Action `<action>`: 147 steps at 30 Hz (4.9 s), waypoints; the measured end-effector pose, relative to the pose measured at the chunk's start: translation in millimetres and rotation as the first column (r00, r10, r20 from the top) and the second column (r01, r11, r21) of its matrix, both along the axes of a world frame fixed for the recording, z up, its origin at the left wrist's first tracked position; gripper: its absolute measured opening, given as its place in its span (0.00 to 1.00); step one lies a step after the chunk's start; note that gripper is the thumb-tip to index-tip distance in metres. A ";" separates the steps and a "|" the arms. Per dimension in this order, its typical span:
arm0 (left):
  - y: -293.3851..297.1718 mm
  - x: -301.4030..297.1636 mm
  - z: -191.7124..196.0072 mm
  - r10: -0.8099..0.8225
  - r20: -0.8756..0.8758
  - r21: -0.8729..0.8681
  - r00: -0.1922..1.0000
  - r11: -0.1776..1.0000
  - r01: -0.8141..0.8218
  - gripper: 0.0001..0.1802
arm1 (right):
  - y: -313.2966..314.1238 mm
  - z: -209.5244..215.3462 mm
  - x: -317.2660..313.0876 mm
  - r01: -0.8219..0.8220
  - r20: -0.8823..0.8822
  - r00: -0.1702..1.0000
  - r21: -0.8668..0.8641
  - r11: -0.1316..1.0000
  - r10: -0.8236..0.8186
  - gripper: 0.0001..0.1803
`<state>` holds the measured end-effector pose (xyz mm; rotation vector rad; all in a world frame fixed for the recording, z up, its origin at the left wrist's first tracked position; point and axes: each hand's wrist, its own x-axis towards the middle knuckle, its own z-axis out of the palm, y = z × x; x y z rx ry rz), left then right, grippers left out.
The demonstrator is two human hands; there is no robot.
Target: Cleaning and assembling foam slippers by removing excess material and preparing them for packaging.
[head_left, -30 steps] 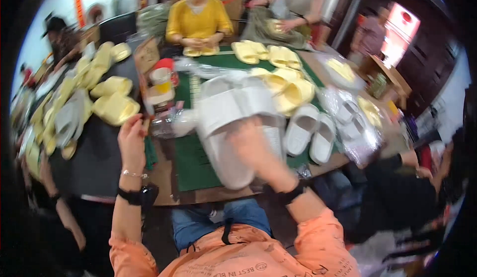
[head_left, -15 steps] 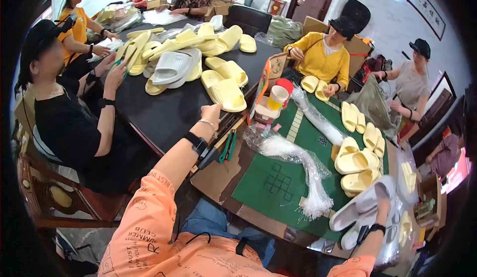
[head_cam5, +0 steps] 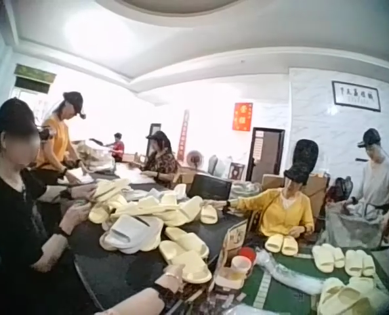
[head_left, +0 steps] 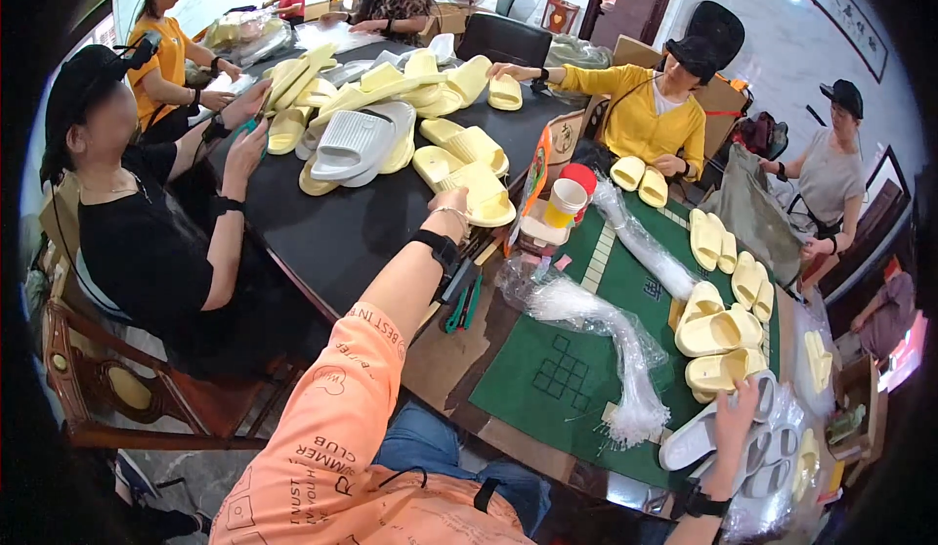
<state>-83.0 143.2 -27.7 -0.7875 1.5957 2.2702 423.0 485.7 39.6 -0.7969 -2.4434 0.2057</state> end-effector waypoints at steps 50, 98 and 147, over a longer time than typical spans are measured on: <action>-34.9 131.9 74.8 -0.933 -0.202 -0.943 0.297 0.268 0.198 0.18 | -246.8 -44.7 -174.1 -0.612 -0.613 0.788 -0.790 0.027 -0.060 0.16; 172.3 356.3 -25.6 -0.938 -0.287 -0.905 -0.196 0.199 0.376 0.24 | -124.2 -38.2 -24.9 -0.224 -0.522 0.843 -0.557 0.800 -0.127 0.07; 95.6 185.9 -62.2 -0.989 -0.048 -0.919 -0.137 -0.010 0.394 0.13 | -246.1 -129.3 -192.8 -0.487 -0.268 0.819 -0.792 -0.368 -0.507 0.05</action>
